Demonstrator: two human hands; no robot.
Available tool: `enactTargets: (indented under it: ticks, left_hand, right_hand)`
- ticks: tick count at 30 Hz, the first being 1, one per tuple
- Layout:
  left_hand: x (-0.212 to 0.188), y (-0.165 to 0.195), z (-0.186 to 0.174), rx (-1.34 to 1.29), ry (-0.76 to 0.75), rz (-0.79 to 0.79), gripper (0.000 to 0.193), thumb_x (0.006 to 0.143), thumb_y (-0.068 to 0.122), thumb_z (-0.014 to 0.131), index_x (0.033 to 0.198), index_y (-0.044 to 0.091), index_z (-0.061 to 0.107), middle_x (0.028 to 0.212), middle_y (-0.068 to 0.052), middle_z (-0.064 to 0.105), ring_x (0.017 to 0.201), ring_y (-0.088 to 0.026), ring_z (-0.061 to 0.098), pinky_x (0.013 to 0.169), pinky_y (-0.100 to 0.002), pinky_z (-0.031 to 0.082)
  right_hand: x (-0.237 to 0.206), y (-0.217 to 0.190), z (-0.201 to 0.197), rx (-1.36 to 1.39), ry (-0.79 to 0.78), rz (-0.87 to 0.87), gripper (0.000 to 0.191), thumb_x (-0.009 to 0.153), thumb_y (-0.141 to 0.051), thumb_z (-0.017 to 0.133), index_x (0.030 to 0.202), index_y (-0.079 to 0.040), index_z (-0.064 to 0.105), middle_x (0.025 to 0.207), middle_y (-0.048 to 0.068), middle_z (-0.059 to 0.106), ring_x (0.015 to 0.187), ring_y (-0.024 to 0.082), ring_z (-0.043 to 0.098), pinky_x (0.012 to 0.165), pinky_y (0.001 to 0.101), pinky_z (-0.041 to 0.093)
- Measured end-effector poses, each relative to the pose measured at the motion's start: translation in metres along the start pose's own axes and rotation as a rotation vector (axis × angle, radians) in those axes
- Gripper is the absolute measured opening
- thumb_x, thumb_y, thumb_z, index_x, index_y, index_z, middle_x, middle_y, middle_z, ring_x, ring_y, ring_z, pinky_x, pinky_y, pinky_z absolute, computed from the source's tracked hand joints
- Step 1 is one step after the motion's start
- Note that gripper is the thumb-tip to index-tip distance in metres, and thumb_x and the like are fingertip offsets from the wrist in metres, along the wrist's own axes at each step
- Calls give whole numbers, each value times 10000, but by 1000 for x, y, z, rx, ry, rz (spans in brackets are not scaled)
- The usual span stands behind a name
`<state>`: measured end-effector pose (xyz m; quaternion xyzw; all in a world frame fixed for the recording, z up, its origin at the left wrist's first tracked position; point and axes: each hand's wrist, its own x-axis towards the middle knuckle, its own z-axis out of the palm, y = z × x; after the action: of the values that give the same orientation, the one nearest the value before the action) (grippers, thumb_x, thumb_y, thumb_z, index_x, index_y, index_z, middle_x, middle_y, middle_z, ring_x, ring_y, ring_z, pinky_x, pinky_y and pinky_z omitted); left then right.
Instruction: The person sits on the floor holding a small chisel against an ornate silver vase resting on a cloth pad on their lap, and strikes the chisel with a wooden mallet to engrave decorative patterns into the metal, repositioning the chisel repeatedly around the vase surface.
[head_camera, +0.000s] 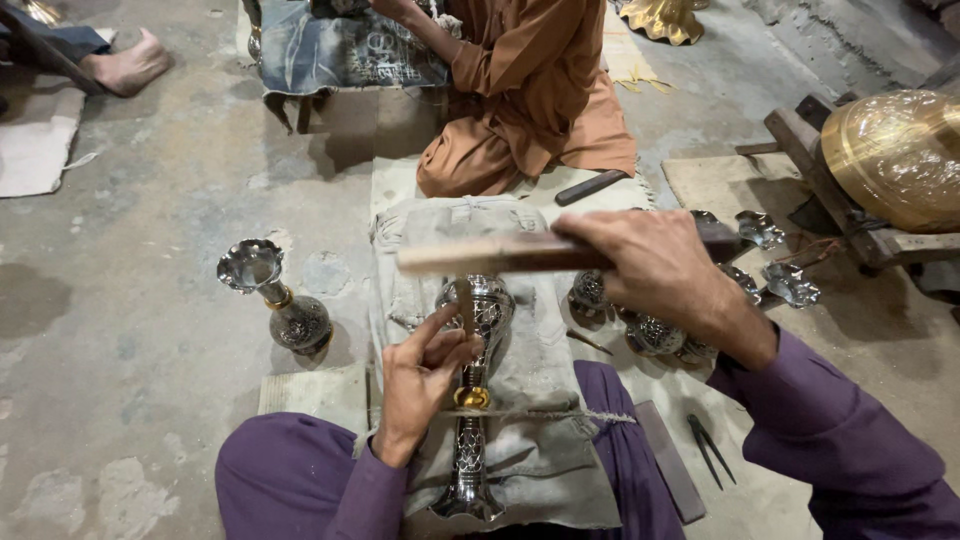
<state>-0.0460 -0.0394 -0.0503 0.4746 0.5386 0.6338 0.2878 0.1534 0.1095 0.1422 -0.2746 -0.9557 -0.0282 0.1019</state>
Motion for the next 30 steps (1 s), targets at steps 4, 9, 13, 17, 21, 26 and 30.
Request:
enactTargets:
  ticks: [4,9,13,17,21,26,30]
  left_hand:
    - [-1,-4,-3,-26,-15,51,519,896,-17,717,1399,35,597,1025,-164,814,966,-188,800,846,-289,653]
    - [0,-4,-3,21,-1,33,524,869,-18,722,1379,33,609,1016,-157,810,935,-186,812,818,-285,671]
    - [-2,0,-7,62,11,-29,504,867,-6,751,1354,19,619,979,-157,816,913,-192,812,799,-288,659]
    - [0,0,-9,-66,-18,16,531,880,-39,659,1404,12,591,1027,-160,813,968,-194,807,856,-287,662]
    - [-1,0,-10,-55,-21,13,509,900,-17,688,1397,15,584,1031,-151,812,974,-187,797,830,-281,653]
    - [0,0,-5,-83,22,-40,497,883,-21,716,1368,11,615,976,-149,821,930,-186,810,836,-279,657]
    - [-2,0,-6,47,28,-21,485,863,-8,748,1335,9,634,957,-141,821,917,-176,807,806,-273,656]
  right_hand:
    - [4,-4,-2,265,-116,247,618,769,-28,662,1356,-166,530,905,132,715,835,325,711,735,482,552]
    - [8,-9,-1,48,-142,164,584,782,-7,630,1315,-242,591,959,34,764,802,239,738,703,416,568]
    - [7,-12,0,416,-207,342,586,777,17,601,1310,-224,567,1053,52,721,843,232,746,739,389,609]
    - [8,-15,-1,-62,-169,104,620,704,-20,662,1289,-203,569,1028,65,747,901,294,723,759,482,562]
    - [12,-14,-6,243,-151,240,591,761,-17,638,1312,-209,548,982,89,745,848,278,740,775,466,574]
    - [17,-14,-2,-7,-226,177,581,747,4,627,1275,-224,551,956,40,740,833,264,725,706,473,563]
    - [15,-13,2,24,-213,123,602,707,-9,672,1262,-220,572,949,58,742,863,296,715,681,485,543]
